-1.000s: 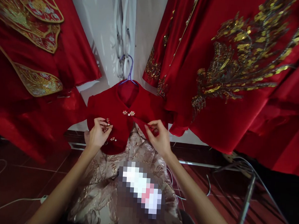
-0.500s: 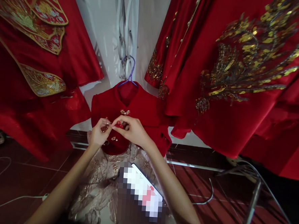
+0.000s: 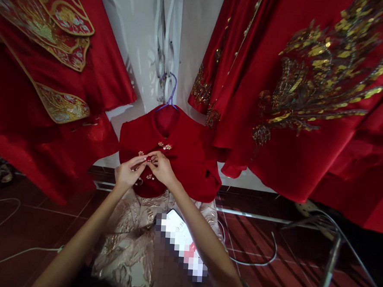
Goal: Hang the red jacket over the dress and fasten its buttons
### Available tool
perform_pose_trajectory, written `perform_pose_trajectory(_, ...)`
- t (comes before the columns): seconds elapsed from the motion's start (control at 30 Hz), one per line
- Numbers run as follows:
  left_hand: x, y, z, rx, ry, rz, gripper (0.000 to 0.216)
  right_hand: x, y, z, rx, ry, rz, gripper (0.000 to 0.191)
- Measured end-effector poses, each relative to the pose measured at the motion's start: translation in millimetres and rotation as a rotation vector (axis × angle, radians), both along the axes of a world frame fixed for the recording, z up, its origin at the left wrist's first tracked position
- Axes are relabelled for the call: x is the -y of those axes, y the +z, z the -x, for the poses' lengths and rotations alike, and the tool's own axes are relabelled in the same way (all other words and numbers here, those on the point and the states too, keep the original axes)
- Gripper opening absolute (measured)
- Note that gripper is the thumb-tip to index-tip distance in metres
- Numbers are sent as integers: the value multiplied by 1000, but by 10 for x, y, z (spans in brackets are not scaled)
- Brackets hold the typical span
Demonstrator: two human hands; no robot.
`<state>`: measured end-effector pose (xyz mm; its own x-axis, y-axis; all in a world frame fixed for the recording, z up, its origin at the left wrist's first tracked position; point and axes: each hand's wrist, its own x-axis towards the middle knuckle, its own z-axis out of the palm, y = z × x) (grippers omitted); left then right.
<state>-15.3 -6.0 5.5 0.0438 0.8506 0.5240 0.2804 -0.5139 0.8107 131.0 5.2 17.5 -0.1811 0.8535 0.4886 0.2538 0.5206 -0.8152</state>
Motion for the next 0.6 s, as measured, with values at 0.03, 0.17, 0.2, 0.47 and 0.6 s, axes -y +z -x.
perform_pose_trajectory(0.03,11,7,2,-8,10,-2,28,7,2,1,8,-9,-4,26)
perform_pose_trajectory(0.17,67,57,5,-9,81,-27,25,28,29,-19,-13,-34,-27,27)
perform_pose_trajectory(0.2,80,69,2,-9,93,-32,25,29,34,-22,-29,-50,-36,27)
perform_pose_trajectory(0.47,83,92,3,-21,116,-25,27,44,53,17,-70,-80,-76,25)
perform_pose_trajectory(0.6,76,83,22,-29,103,-24,28,69,95,29,-72,-100,-99,24)
